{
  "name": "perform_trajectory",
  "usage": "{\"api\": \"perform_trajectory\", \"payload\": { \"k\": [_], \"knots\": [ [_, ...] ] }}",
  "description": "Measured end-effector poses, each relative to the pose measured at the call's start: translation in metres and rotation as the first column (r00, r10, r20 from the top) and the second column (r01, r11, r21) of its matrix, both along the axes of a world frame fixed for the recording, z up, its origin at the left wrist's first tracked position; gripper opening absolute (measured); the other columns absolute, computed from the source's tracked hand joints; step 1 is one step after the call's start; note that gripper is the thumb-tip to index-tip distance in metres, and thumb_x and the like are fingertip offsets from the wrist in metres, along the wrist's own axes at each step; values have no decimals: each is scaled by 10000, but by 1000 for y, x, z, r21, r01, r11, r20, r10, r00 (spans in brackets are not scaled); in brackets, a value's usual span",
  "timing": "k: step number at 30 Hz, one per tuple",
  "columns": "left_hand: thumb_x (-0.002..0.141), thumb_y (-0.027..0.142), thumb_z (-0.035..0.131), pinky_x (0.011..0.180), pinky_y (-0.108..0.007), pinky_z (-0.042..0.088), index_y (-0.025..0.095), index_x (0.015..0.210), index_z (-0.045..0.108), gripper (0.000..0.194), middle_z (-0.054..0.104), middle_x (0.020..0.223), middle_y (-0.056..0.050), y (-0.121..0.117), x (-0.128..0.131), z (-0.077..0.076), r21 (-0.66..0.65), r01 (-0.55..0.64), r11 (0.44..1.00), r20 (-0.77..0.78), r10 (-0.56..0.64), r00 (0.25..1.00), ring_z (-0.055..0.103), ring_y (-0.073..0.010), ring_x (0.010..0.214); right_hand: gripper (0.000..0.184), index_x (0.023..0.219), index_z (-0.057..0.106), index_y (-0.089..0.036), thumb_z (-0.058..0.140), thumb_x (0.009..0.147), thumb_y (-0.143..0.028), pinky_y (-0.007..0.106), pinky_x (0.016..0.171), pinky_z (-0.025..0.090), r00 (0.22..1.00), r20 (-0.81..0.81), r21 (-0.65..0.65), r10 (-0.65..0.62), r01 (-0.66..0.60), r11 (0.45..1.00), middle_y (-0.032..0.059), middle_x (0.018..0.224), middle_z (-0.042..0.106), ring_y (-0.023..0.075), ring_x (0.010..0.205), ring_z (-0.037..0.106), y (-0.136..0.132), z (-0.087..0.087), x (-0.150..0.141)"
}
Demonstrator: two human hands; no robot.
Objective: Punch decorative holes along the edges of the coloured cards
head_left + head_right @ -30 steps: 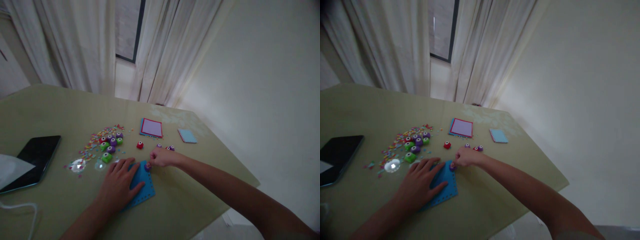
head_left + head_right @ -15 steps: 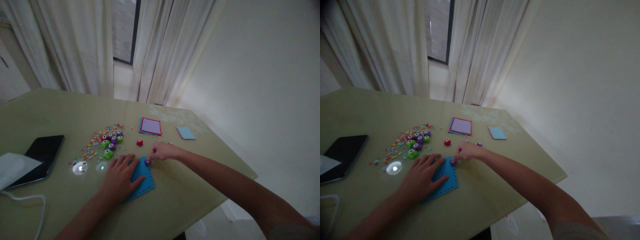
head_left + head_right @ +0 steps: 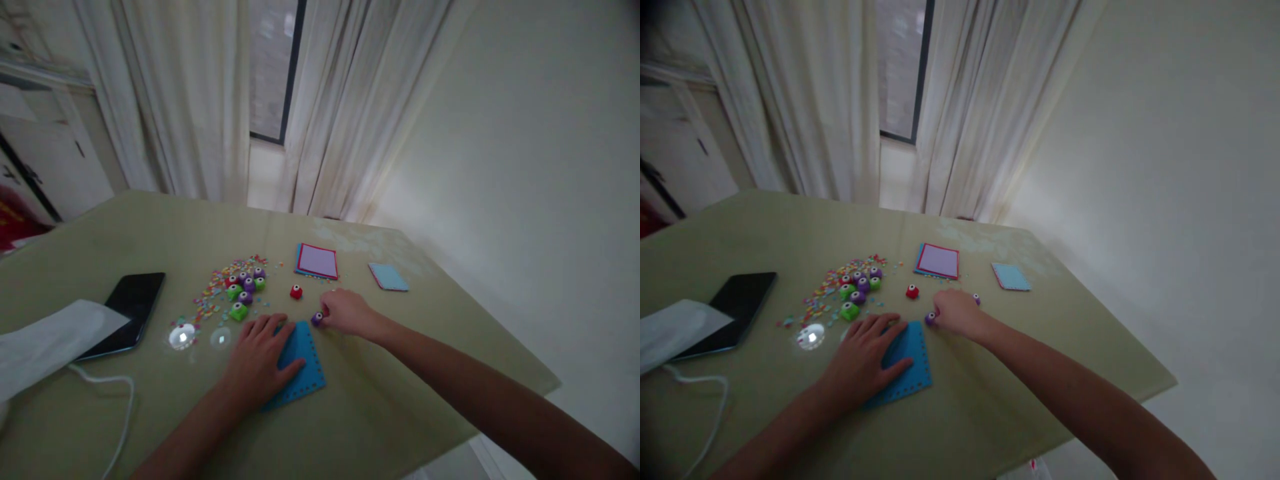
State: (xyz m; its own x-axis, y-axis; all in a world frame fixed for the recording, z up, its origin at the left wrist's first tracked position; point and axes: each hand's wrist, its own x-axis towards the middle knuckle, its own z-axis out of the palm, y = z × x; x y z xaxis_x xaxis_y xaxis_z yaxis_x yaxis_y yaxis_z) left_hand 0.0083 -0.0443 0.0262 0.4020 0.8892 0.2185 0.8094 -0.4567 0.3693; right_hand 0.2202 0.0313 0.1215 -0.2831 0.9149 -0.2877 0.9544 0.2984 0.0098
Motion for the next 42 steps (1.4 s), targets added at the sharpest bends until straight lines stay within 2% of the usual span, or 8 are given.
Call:
{"api": "perform_trajectory", "payload": {
  "k": [6, 16, 27, 32, 34, 37, 39, 42],
  "knots": [
    [931, 499, 739, 1149, -603, 399, 249, 1433, 679, 564, 638, 1488, -141, 0, 1, -1, -13, 6, 1000, 38, -6, 999, 568, -392, 1360, 235, 1023, 784, -199, 844, 844, -338, 313, 746, 479, 995, -28, 53, 99, -98, 994, 118, 1055, 805, 309, 999, 742, 6, 5, -22],
    [948, 412, 697, 1212, -612, 351, 256, 1471, 655, 547, 624, 1534, -130, 0, 1, -8, -19, 88, 996, 68, -86, 994, 537, -385, 1421, 266, 1310, 689, -228, 543, 1106, -317, 304, 997, 506, 841, -275, 251, 466, -405, 879, 87, 1345, 722, 217, 1225, 670, 56, -13, -136],
    [922, 479, 741, 1187, -639, 369, 232, 1429, 669, 568, 642, 1497, -137, 2, 1, -6, -62, 108, 992, 81, -103, 991, 540, -405, 1388, 166, 1037, 792, -185, 782, 897, -274, 378, 907, 573, 887, -207, 124, 413, -395, 910, 141, 1117, 809, 305, 1078, 753, 99, -27, -195],
    [869, 363, 776, 1217, -601, 358, 245, 1526, 587, 694, 615, 1543, -117, 3, -8, 1, -90, 155, 984, 99, -146, 984, 548, -375, 1402, 275, 1264, 684, -200, 624, 1014, -300, 315, 958, 543, 824, -395, 245, 406, -331, 911, 92, 1251, 747, 216, 1118, 701, 83, -14, -163],
    [862, 391, 796, 1226, -588, 356, 260, 1533, 575, 719, 621, 1532, -107, 4, -12, 3, -100, 151, 984, 112, -139, 984, 553, -367, 1399, 310, 1305, 628, -190, 639, 1005, -266, 265, 936, 541, 696, -599, 296, 396, -267, 917, 77, 1288, 713, 171, 1080, 690, 60, -17, -129],
    [841, 518, 834, 1183, -629, 389, 245, 1419, 660, 662, 640, 1471, -137, 5, -16, 5, -107, 47, 993, 84, -38, 996, 550, -413, 1372, 358, 1303, 606, -214, 666, 950, -210, 271, 796, 563, 497, -815, 263, 298, -142, 954, 63, 1209, 710, 166, 913, 689, 13, -36, -66],
    [816, 496, 860, 1149, -634, 414, 269, 1365, 696, 617, 639, 1441, -130, 4, -18, 7, -129, 33, 991, 63, -25, 998, 559, -416, 1339, 353, 1268, 644, -228, 704, 920, -212, 304, 791, 566, 476, -841, 268, 258, -47, 962, 67, 1149, 709, 190, 893, 678, -18, -54, -24],
    [849, 315, 803, 1171, -597, 394, 381, 1402, 681, 570, 617, 1464, -64, 2, -20, 11, -154, 165, 974, 81, -154, 985, 552, -364, 1347, 310, 1203, 682, -238, 694, 899, -175, 357, 875, 570, 476, -843, 316, 250, 62, 947, 85, 1120, 720, 238, 991, 688, -46, -75, 18]
  ]
}}
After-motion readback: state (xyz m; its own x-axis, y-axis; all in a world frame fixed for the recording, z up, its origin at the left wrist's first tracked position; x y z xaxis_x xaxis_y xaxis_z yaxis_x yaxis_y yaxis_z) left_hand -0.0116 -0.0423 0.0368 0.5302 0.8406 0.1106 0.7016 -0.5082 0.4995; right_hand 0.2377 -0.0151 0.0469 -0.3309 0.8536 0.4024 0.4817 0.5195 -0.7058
